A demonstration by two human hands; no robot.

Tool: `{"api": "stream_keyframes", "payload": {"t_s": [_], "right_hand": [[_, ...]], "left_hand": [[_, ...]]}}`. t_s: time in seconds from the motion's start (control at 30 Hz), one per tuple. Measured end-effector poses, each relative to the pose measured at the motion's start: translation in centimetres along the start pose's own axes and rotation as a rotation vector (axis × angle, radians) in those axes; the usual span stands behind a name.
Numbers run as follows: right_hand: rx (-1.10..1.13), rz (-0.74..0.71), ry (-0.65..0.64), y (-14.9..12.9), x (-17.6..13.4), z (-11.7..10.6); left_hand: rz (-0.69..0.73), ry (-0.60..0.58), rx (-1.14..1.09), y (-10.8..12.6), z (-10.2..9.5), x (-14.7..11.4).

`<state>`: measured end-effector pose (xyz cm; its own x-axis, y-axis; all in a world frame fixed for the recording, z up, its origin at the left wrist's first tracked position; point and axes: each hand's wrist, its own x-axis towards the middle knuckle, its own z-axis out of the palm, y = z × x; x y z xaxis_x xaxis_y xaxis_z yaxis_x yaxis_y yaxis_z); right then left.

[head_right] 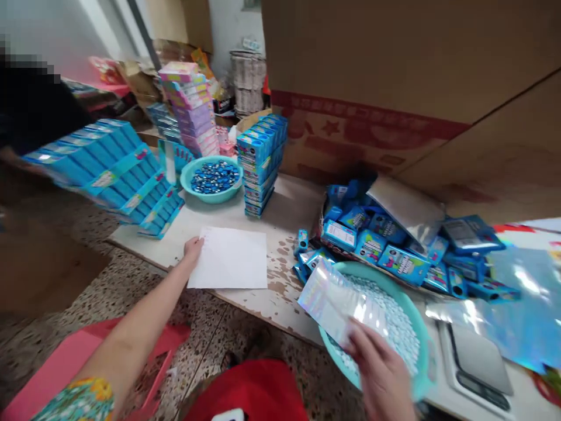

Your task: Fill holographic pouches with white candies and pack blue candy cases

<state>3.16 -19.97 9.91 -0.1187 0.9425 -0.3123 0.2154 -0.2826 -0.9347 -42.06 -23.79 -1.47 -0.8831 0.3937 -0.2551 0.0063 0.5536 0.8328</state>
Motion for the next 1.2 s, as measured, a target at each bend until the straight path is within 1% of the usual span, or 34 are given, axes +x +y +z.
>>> {"api": "stream_keyframes", "payload": {"t_s": [0.03,0.1,0.13,0.17,0.23,0.27,0.3,0.33,0.37,0.4,0.47,0.53,0.6,0.67,0.77,0.8,0.83,0.87,0.9,0.93,0.97,1.03,1.1,1.13,1.2], "right_hand": [[0.066,0.019,0.044,-0.1,0.2,2.1],[0.143,0.073,-0.05,-0.1,1.8,6.4],[0.16,0.088,-0.085,0.0,2.8,8.5],[0.156,0.101,-0.137,0.1,3.9,10.4],[0.111,0.103,-0.231,0.3,5.8,13.7],[0.078,0.098,-0.289,0.3,6.5,15.1],[0.048,0.091,-0.354,0.3,7.1,16.3],[0.026,0.089,-0.418,0.3,7.7,17.5],[0.015,0.1,-0.476,0.3,8.1,18.7],[0.021,0.126,-0.52,0.3,8.5,19.7],[0.091,0.216,-0.556,0.3,9.2,21.9],[0.215,0.311,-0.542,0.7,9.6,24.3],[0.365,0.392,-0.502,1.4,9.6,27.0],[0.468,0.447,-0.492,2.3,9.3,29.8],[0.451,0.426,-0.519,3.7,9.1,33.5],[0.44,0.404,-0.487,4.1,9.3,34.2],[0.449,0.38,-0.415,4.4,9.8,34.7],[0.481,0.354,-0.315,4.7,10.4,34.8],[0.524,0.327,-0.213,4.9,11.2,34.8],[0.559,0.3,-0.129,5.0,12.0,34.8],[0.569,0.274,-0.08,5.2,12.7,34.8],[0.508,0.23,-0.088,5.6,14.0,35.3],[0.384,0.176,-0.124,6.0,14.9,36.9],[0.324,0.135,-0.126,6.3,15.3,37.9],[0.224,0.047,-0.107,6.8,16.1,40.1]], "left_hand": [[0.0,0.006,0.03,0.2,0.3,0.9],[0.052,0.0,0.082,0.8,0.6,1.4],[0.121,-0.041,0.087,1.2,0.6,1.0],[0.218,-0.116,0.078,1.6,0.3,0.1],[0.464,-0.359,0.025,2.3,-0.2,-2.7],[0.561,-0.48,0.024,2.5,-0.5,-4.3],[0.639,-0.567,0.066,2.6,-0.7,-5.8],[0.68,-0.609,0.134,2.7,-0.9,-7.0],[0.684,-0.622,0.2,2.6,-1.1,-7.9],[0.665,-0.612,0.252,2.3,-1.3,-8.3],[0.581,-0.548,0.277,1.7,-2.0,-8.3],[0.474,-0.488,0.246,0.8,-2.7,-7.4],[0.39,-0.479,0.234,0.0,-3.2,-6.1],[0.374,-0.529,0.25,-0.7,-3.3,-4.6],[0.416,-0.636,0.261,-2.1,-3.5,-2.0],[0.393,-0.655,0.257,-2.7,-3.8,-0.9],[0.352,-0.652,0.257,-3.5,-4.1,0.3],[0.308,-0.621,0.267,-4.3,-4.6,1.6],[0.285,-0.562,0.287,-5.1,-5.1,3.0],[0.308,-0.491,0.311,-5.9,-5.4,4.5],[0.388,-0.423,0.333,-6.6,-5.6,6.0],[0.671,-0.339,0.368,-7.7,-5.3,8.7],[0.961,-0.327,0.414,-8.1,-4.1,11.0],[1.069,-0.333,0.455,-8.2,-3.3,11.9],[1.205,-0.341,0.549,-8.4,-1.8,13.3]]}}
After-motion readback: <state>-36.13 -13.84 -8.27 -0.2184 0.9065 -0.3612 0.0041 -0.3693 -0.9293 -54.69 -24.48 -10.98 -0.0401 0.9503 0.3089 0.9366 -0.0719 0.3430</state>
